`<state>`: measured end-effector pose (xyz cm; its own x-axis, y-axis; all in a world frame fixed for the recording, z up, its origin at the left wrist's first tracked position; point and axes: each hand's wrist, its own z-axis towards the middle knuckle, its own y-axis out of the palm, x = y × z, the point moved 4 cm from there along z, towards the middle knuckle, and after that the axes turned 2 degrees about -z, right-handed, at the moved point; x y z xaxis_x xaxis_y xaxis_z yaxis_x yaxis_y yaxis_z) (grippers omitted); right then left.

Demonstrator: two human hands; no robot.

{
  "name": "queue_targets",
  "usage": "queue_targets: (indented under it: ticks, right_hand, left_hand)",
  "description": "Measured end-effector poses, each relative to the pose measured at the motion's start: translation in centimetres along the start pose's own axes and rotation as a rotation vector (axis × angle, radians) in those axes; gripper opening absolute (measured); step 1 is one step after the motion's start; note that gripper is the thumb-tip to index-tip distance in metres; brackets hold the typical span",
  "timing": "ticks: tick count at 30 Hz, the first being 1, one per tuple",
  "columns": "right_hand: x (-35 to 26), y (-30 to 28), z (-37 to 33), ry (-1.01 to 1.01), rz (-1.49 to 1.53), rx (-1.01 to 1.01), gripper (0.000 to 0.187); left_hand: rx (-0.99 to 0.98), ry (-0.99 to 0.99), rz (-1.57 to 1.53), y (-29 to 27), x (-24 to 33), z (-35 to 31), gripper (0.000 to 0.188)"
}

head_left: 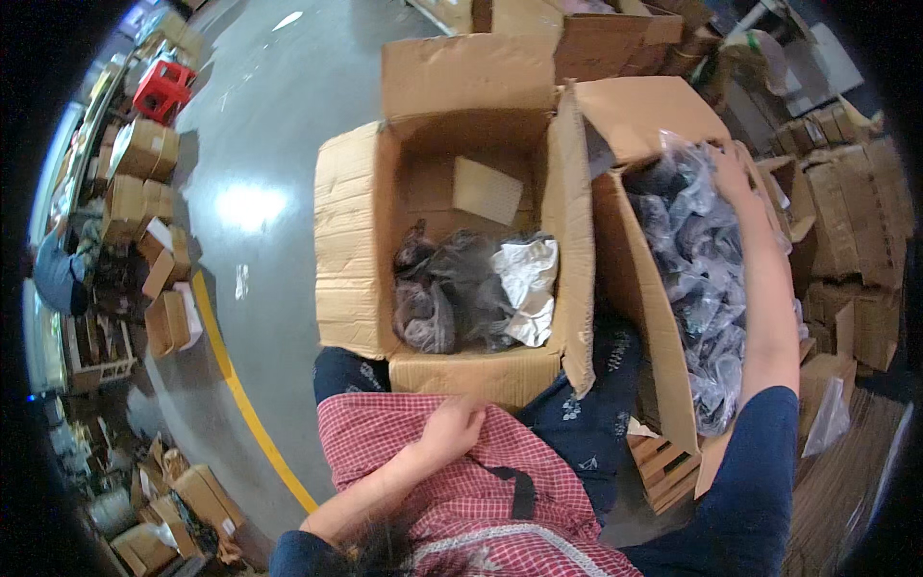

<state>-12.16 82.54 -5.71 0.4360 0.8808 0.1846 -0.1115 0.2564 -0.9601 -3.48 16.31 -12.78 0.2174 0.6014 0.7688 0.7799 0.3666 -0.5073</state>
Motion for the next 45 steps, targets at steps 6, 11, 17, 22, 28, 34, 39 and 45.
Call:
queue_targets:
  ticks: [6, 11, 17, 22, 28, 34, 39, 45]
  right_hand:
    - [-10.5, -10.0, 1.3, -0.063, 0.201, 0.316, 0.033]
    - [-35.3, -16.6, -1.9, -0.755, 0.767, 0.018, 0.039]
    - [-54.4, -2.3, -4.3, -0.823, 0.492, -0.692, 0.052]
    - [-63.8, 15.4, -7.5, -0.804, 0.313, -0.874, 0.045]
    - [-64.6, 17.5, -9.7, -0.702, 0.480, -0.707, 0.042]
    - [-60.5, 16.0, -8.6, -0.241, 0.777, -0.868, 0.054]
    - [-60.8, 15.0, -8.9, -0.072, 0.862, -0.862, 0.051]
    - [-53.4, 19.8, -9.3, 0.430, 1.721, -0.567, 0.035]
  left_hand:
    - [-0.006, 0.021, 0.076, -2.6, 0.5, 2.3, 0.027]
    - [0.066, 0.144, 0.137, -2.9, -3.5, 7.4, 0.036]
    - [0.228, 0.224, -0.071, -6.1, -1.9, 8.8, 0.050]
    - [0.113, 0.027, -0.046, -7.7, -5.8, 8.9, 0.031]
    - [0.065, 0.011, 0.035, -9.9, -8.3, 10.6, 0.024]
    - [0.115, -0.095, -0.226, -10.5, -9.8, 12.6, 0.028]
    - [0.157, -0.141, -0.198, -10.2, -10.8, 12.5, 0.031]
    - [0.207, -0.268, -0.524, -10.0, -12.0, 14.4, 0.040]
